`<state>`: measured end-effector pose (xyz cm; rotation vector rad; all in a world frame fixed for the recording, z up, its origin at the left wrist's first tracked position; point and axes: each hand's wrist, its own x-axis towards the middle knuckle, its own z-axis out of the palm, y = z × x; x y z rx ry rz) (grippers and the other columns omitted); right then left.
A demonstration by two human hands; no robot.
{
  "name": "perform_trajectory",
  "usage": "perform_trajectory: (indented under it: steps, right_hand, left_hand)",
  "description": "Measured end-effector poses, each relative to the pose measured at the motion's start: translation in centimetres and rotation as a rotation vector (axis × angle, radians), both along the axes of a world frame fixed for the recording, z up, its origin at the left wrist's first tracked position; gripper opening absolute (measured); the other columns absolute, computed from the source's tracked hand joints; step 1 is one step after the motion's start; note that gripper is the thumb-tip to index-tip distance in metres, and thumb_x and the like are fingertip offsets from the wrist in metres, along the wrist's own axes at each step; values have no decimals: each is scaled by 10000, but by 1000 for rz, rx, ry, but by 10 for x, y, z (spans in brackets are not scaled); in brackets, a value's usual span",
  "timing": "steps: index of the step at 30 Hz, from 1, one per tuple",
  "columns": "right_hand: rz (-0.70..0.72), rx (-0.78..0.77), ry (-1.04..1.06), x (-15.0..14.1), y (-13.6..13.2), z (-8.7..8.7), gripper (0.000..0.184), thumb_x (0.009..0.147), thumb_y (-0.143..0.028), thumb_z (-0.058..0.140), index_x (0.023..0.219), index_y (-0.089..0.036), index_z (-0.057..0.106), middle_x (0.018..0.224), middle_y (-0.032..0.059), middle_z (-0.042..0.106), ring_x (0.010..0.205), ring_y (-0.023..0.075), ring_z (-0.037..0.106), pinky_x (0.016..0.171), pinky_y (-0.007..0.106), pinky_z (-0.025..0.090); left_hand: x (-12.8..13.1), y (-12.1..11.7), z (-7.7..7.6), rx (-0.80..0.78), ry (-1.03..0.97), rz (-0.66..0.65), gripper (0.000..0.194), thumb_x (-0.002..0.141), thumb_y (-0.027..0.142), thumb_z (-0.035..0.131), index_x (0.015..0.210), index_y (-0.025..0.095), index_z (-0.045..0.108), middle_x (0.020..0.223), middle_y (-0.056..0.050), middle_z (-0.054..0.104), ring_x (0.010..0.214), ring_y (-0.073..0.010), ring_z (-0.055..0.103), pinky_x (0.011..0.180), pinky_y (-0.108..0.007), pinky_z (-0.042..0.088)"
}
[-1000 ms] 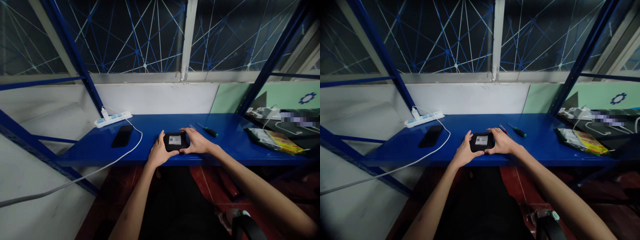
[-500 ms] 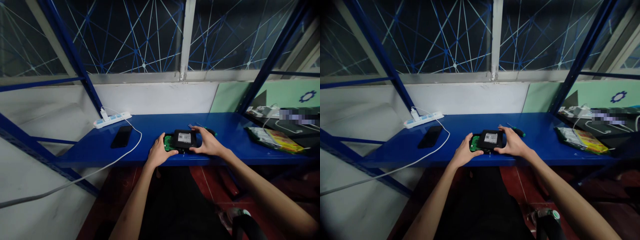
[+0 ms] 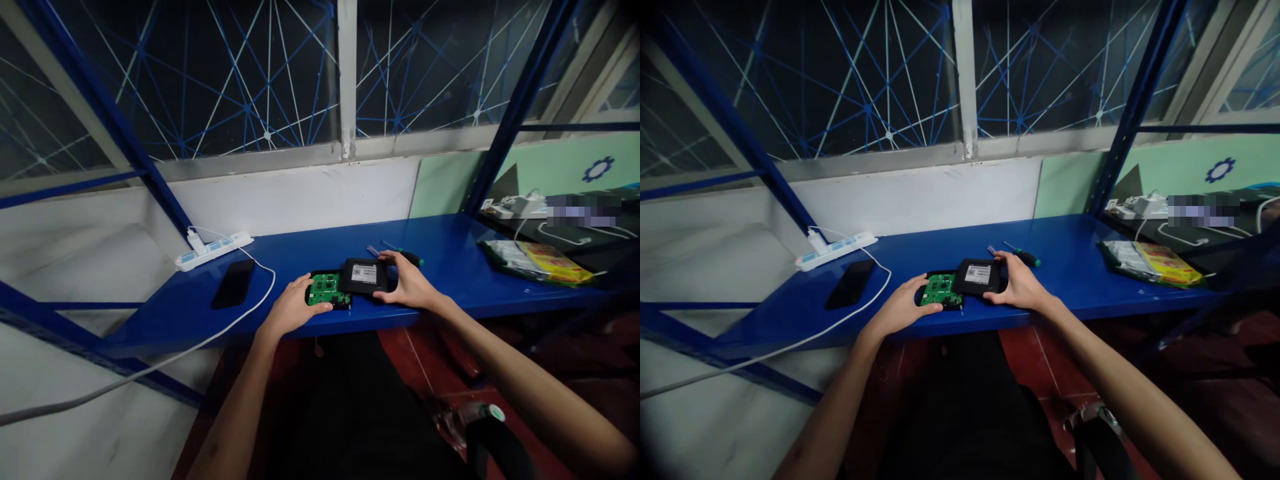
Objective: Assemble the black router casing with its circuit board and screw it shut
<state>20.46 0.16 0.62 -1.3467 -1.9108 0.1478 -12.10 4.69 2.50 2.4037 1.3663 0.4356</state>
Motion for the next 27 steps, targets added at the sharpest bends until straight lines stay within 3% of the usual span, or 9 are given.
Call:
perform_trajectory:
  steps: [14,22,24,27]
  right_hand:
    - [14,29,124,-19,2,6,970,607,-561,858,1372,-186,395,1355,208,570,1255,384,588,1076,581,465]
    - [-6,21,175,-6,1,4,984,611,-551,863,1390,-197,377,1338,199,595,1264,378,588,1096,588,447]
    - [-27,6,186,-2,0,4,995,601,-555,865,1388,-191,377,1323,203,603,1252,379,596,1085,588,456]
    - [-21,-3,178,-1,1,3,991,604,-557,861,1386,-194,374,1322,203,602,1250,376,596,1079,586,463]
  left_hand:
    - [0,-2,-1,20,-45,14,734,812,615,699,1399,204,536,1573,-121,424,1451,-320,396,1188,-465,334]
    - [-25,10,13,51,21,12,610,842,512,663,1369,222,567,1483,-104,543,1455,-347,394,1190,-481,348]
    - [-25,3,16,48,36,26,696,833,502,668,1426,178,504,1525,-142,488,1493,-360,312,1207,-502,312]
    - [-7,-12,23,92,62,64,896,862,561,625,1537,67,305,1639,-222,232,1528,-374,200,1237,-517,230]
